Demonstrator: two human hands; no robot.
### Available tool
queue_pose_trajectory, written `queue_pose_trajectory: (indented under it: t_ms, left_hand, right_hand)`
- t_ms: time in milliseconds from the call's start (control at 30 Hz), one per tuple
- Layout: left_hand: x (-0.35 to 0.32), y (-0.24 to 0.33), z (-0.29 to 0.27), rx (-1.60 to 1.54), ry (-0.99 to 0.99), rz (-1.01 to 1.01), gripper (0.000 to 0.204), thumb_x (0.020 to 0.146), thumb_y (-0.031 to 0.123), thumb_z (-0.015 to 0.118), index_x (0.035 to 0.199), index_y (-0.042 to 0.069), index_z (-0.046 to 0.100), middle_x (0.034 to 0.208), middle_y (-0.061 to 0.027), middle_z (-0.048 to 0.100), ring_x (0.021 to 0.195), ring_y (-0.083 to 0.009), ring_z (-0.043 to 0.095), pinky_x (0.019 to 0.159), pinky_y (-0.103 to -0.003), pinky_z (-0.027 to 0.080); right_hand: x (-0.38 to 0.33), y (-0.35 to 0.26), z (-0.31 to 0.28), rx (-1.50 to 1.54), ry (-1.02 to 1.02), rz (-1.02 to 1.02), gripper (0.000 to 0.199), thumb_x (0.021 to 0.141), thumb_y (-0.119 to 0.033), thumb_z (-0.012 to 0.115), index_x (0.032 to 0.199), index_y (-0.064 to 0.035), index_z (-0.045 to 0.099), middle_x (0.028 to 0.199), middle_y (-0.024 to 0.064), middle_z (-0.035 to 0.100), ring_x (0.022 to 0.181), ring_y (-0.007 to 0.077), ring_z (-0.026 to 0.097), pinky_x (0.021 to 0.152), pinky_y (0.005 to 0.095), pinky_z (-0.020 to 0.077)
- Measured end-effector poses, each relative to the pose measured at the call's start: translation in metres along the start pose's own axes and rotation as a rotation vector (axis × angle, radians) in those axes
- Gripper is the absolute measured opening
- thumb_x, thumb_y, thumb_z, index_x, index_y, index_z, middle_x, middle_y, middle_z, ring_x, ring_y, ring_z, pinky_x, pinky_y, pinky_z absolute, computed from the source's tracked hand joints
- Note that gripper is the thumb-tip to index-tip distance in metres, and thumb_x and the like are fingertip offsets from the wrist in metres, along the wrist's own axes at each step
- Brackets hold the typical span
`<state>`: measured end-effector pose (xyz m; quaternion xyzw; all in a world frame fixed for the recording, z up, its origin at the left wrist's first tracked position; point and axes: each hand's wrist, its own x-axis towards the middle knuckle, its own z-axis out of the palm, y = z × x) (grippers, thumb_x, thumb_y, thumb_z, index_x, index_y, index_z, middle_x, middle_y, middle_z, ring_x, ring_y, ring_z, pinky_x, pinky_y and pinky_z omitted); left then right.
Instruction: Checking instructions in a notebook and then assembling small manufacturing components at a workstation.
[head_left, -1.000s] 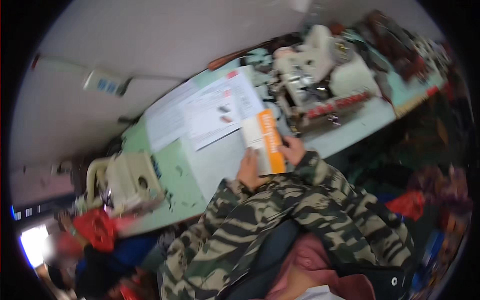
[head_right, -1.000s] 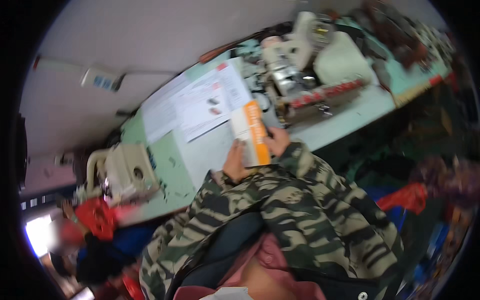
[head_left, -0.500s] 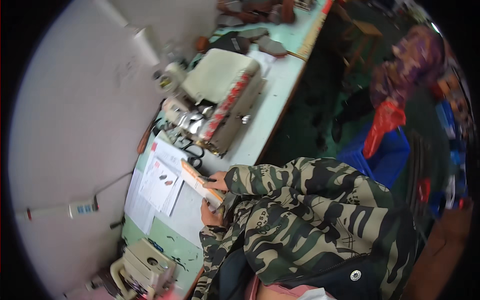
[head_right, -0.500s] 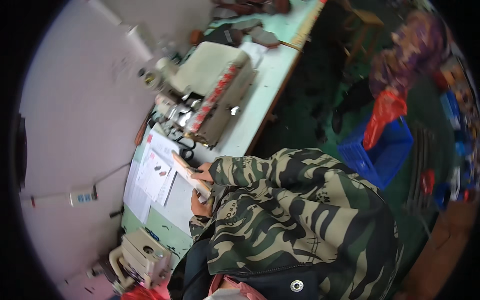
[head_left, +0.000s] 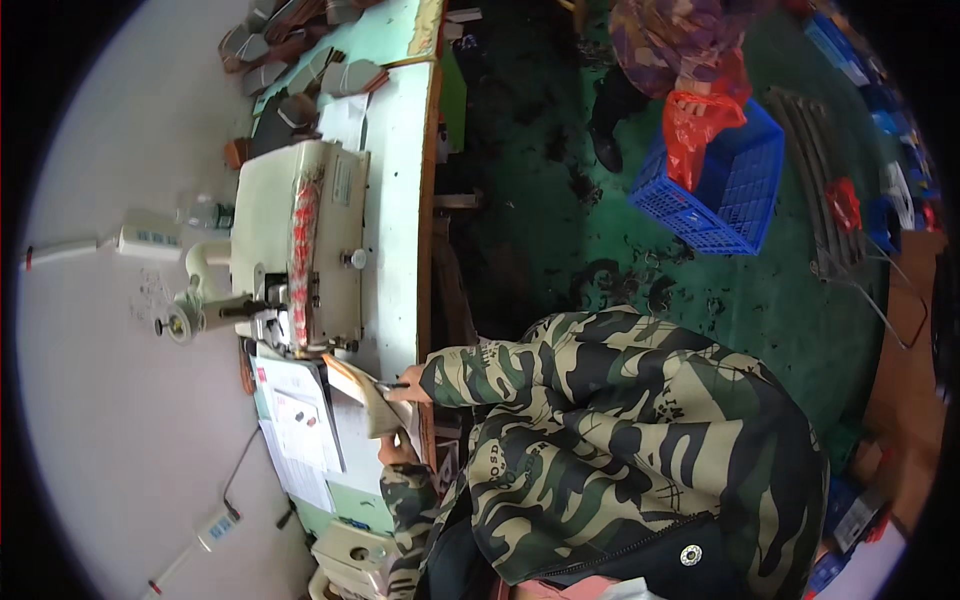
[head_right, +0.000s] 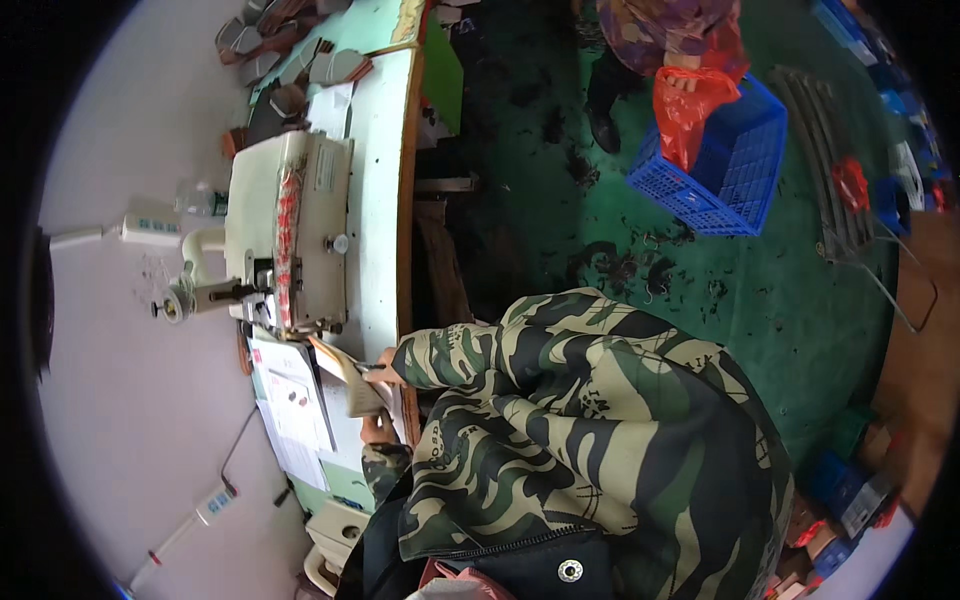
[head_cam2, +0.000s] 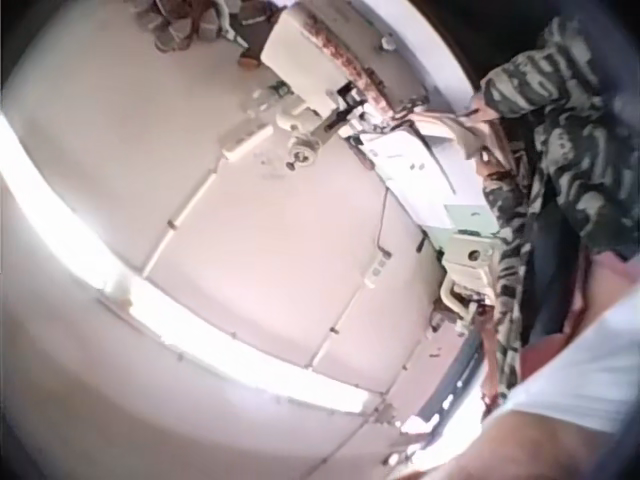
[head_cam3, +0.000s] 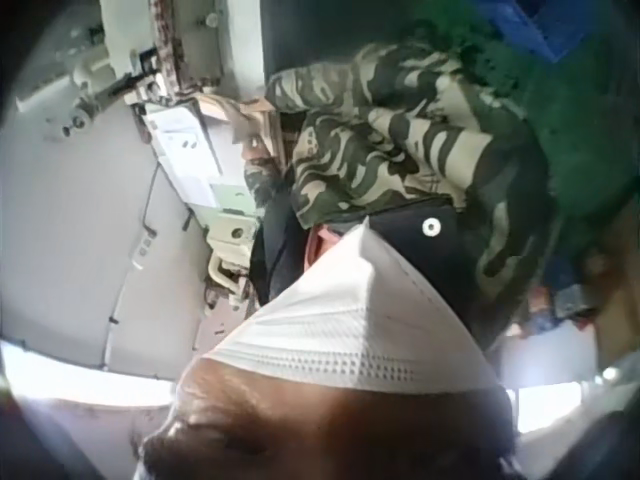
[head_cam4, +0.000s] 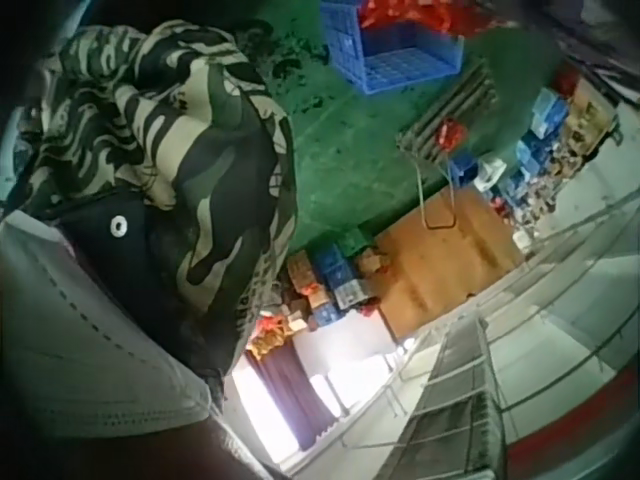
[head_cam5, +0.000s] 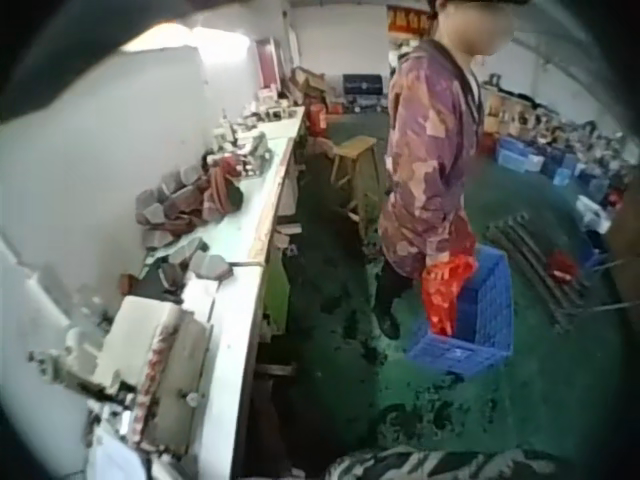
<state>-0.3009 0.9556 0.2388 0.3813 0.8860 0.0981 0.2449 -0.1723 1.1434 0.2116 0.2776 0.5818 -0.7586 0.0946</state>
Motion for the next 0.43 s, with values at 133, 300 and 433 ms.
queue_pose_trajectory:
  t_ms: [133, 300, 433]
  left_hand:
    - [0.006, -0.057, 0.04, -0.327, 0.327, 0.149, 0.024, 0.08, 0.004, 0.05, 0.101, 0.001, 0.06, 0.087, -0.0136, 0.064, 0.072, -0.0195, 0.059, 0.058, -0.033, 0.048]
    - [-0.029, 0.029, 0.037, -1.307, 0.214, -0.687, 0.031, 0.092, 0.021, 0.041, 0.108, -0.005, 0.047, 0.096, -0.0171, 0.061, 0.082, -0.0284, 0.063, 0.057, -0.03, 0.052]
    - [-0.075, 0.04, 0.036, -1.248, -0.087, -0.75, 0.034, 0.09, 0.023, 0.047, 0.114, -0.001, 0.049, 0.098, -0.0226, 0.059, 0.081, -0.0315, 0.063, 0.057, -0.035, 0.053]
  right_hand:
    - [0.024, 0.0, 0.007, -0.025, 0.05, -0.082, 0.029, 0.074, -0.03, 0.059, 0.089, -0.0043, 0.063, 0.074, 0.0167, 0.062, 0.069, 0.0277, 0.061, 0.064, 0.0379, 0.0482]
    - [0.005, 0.0, -0.025, -0.041, 0.167, -0.042, 0.026, 0.073, -0.021, 0.06, 0.089, -0.0003, 0.063, 0.066, 0.0135, 0.062, 0.052, 0.0184, 0.059, 0.051, 0.0322, 0.0472]
    - [0.001, 0.002, -0.016, -0.035, 0.097, -0.062, 0.029, 0.076, -0.02, 0.061, 0.099, -0.0038, 0.063, 0.077, 0.0118, 0.066, 0.054, 0.0165, 0.059, 0.053, 0.031, 0.0484]
